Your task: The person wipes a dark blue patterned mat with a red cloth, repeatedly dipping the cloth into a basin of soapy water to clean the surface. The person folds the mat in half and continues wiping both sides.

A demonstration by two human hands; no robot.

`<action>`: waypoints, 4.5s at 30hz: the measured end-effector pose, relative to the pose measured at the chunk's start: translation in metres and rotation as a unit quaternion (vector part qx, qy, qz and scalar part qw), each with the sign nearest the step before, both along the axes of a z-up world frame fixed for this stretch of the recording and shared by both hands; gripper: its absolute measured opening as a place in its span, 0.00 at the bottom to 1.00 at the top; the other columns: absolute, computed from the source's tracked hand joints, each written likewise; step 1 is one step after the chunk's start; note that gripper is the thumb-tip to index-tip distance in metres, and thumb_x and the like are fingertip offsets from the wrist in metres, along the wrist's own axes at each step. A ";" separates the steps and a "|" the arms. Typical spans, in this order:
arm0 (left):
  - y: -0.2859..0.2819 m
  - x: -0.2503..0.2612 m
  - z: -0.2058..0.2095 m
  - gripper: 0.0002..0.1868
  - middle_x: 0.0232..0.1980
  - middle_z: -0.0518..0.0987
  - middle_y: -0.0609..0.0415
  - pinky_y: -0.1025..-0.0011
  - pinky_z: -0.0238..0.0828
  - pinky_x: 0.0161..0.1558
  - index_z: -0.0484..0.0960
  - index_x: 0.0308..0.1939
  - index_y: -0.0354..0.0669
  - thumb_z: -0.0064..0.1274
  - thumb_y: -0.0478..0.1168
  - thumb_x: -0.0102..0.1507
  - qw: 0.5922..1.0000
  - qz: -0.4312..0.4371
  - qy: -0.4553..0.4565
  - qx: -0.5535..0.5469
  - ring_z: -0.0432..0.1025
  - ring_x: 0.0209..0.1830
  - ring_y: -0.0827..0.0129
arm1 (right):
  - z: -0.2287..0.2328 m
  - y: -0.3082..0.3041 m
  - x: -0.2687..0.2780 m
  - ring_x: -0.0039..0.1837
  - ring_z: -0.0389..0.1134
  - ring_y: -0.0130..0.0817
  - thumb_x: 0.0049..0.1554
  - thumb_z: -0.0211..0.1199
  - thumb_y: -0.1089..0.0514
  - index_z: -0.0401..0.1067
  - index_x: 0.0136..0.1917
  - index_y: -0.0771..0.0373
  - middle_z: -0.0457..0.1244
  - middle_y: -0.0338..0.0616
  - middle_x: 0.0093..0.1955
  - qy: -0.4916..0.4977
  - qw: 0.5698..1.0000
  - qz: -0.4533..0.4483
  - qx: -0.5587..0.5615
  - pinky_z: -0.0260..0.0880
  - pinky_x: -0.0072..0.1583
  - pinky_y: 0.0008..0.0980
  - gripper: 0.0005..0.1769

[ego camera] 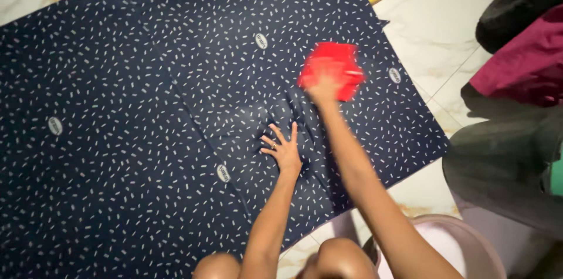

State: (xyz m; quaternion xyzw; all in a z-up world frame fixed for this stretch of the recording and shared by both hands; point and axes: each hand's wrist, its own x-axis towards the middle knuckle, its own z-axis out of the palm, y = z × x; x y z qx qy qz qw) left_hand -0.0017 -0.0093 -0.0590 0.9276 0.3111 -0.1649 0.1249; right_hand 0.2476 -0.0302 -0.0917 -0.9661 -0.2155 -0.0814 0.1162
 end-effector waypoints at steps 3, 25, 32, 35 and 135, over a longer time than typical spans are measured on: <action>0.001 0.005 -0.006 0.53 0.82 0.27 0.27 0.14 0.48 0.60 0.42 0.79 0.72 0.64 0.46 0.60 0.999 0.000 0.020 0.042 0.36 0.75 0.09 | 0.006 0.062 -0.088 0.84 0.36 0.63 0.57 0.56 0.31 0.63 0.76 0.38 0.50 0.43 0.82 0.020 0.979 0.200 0.043 0.25 0.69 0.86 0.36; 0.038 -0.013 0.062 0.55 0.75 0.39 0.27 0.27 0.53 0.59 0.45 0.76 0.63 0.68 0.47 0.55 0.986 -0.061 0.088 -0.126 0.45 0.71 0.19 | -0.008 0.151 -0.168 0.83 0.40 0.58 0.57 0.57 0.30 0.60 0.77 0.44 0.47 0.48 0.82 0.024 0.948 0.319 0.006 0.35 0.74 0.74 0.39; 0.145 -0.085 0.051 0.31 0.65 0.59 0.31 0.39 0.62 0.58 0.63 0.63 0.50 0.59 0.49 0.61 0.962 -0.077 -0.071 -0.252 0.59 0.64 0.31 | -0.014 0.125 -0.149 0.87 0.32 0.58 0.64 0.52 0.29 0.53 0.82 0.37 0.40 0.39 0.87 0.128 0.923 0.359 0.048 0.30 0.76 0.77 0.38; 0.225 -0.124 0.048 0.22 0.61 0.67 0.33 0.44 0.67 0.58 0.71 0.58 0.44 0.56 0.49 0.64 0.980 0.004 -0.155 -0.121 0.66 0.61 0.36 | -0.010 0.108 -0.214 0.85 0.30 0.59 0.65 0.51 0.34 0.52 0.83 0.44 0.38 0.44 0.87 0.089 0.969 0.229 0.012 0.23 0.73 0.81 0.37; 0.287 -0.002 -0.045 0.33 0.78 0.58 0.48 0.49 0.50 0.72 0.74 0.67 0.48 0.57 0.50 0.57 0.988 0.094 0.123 -0.027 0.52 0.79 0.54 | -0.006 0.139 -0.060 0.85 0.33 0.59 0.62 0.45 0.41 0.56 0.80 0.44 0.43 0.47 0.86 -0.050 0.991 0.123 0.013 0.30 0.73 0.80 0.34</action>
